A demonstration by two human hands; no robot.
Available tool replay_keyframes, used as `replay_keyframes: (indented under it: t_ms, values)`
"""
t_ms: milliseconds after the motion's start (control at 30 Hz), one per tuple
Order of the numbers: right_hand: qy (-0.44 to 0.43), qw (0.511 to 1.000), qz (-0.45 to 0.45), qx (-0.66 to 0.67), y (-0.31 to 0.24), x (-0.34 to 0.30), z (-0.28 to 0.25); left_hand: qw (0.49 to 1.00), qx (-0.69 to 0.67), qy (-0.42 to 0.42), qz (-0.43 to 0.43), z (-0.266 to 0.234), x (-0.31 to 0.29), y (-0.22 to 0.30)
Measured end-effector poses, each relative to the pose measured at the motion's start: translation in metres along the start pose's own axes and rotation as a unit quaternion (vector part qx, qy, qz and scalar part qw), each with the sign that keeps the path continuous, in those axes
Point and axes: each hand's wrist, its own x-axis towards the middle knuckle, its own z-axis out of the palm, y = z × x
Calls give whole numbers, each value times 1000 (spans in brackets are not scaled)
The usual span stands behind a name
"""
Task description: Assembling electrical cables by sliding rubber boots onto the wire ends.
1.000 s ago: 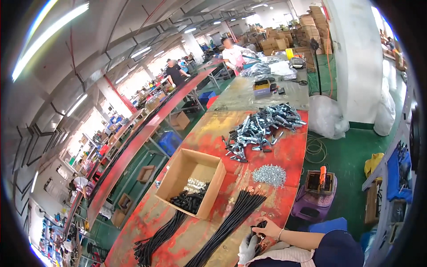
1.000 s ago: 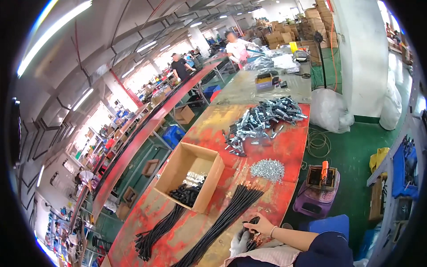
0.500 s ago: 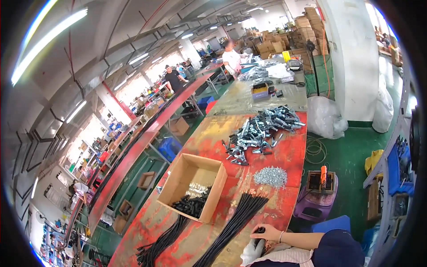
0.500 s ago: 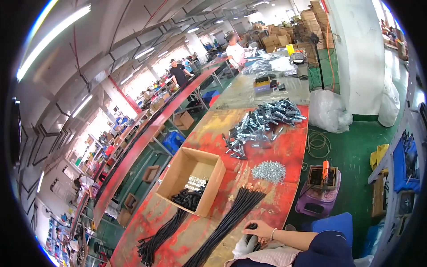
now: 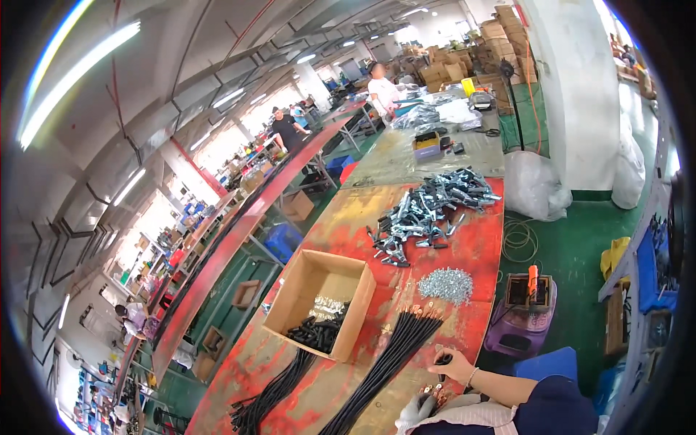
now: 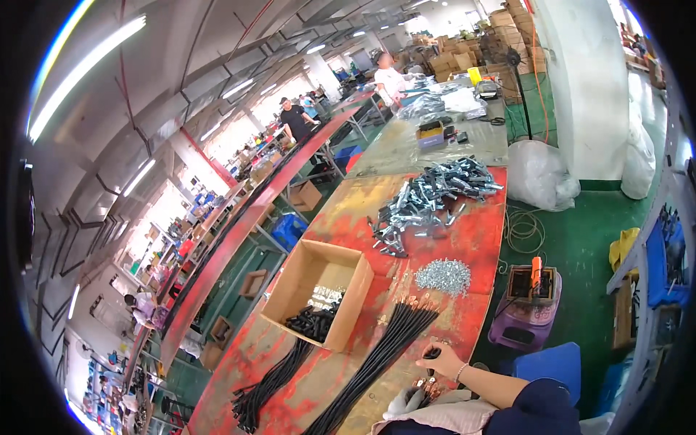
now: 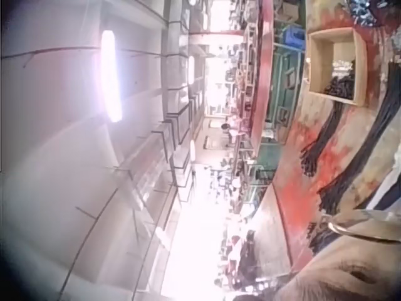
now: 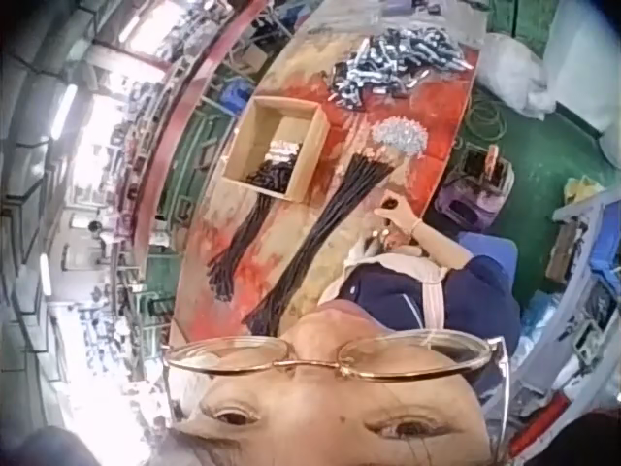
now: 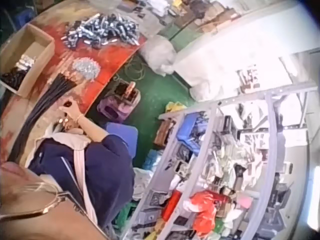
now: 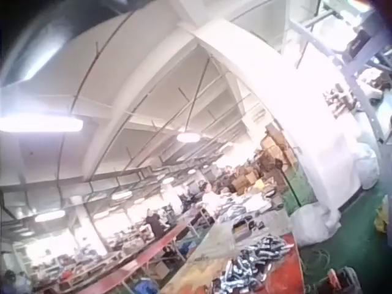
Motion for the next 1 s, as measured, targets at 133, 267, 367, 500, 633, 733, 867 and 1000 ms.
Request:
replay_keyframes:
  t_ms: [133, 267, 367, 500, 633, 733, 867, 1000]
  values:
    - [-16, 997, 77, 23, 1, -18, 0, 997, 41, 59, -26, -11, 1, -2]
    - [-50, 996, 56, 41, -25, -38, 6, 970, 176, 134, 101, -63, 37, -15]
    - [-69, 997, 32, 12, 1, -41, -5, 931, 339, 119, 63, -92, 62, -16]
    - [-97, 982, 144, 76, -6, -54, -18, 885, 456, 94, -24, -100, 71, -37]
    - [-48, 990, 128, 36, -8, -65, -32, 857, 495, 128, -72, -91, 58, -60]
    - [-18, 976, 163, 141, -3, -69, -44, 857, 495, 135, -40, -95, 62, -71]
    - [3, 931, 247, 267, 9, -61, -63, 851, 494, 176, -29, -91, 68, -71]
    - [-41, 889, 302, 341, 10, -43, -65, 849, 497, 175, -45, -93, 66, -56]
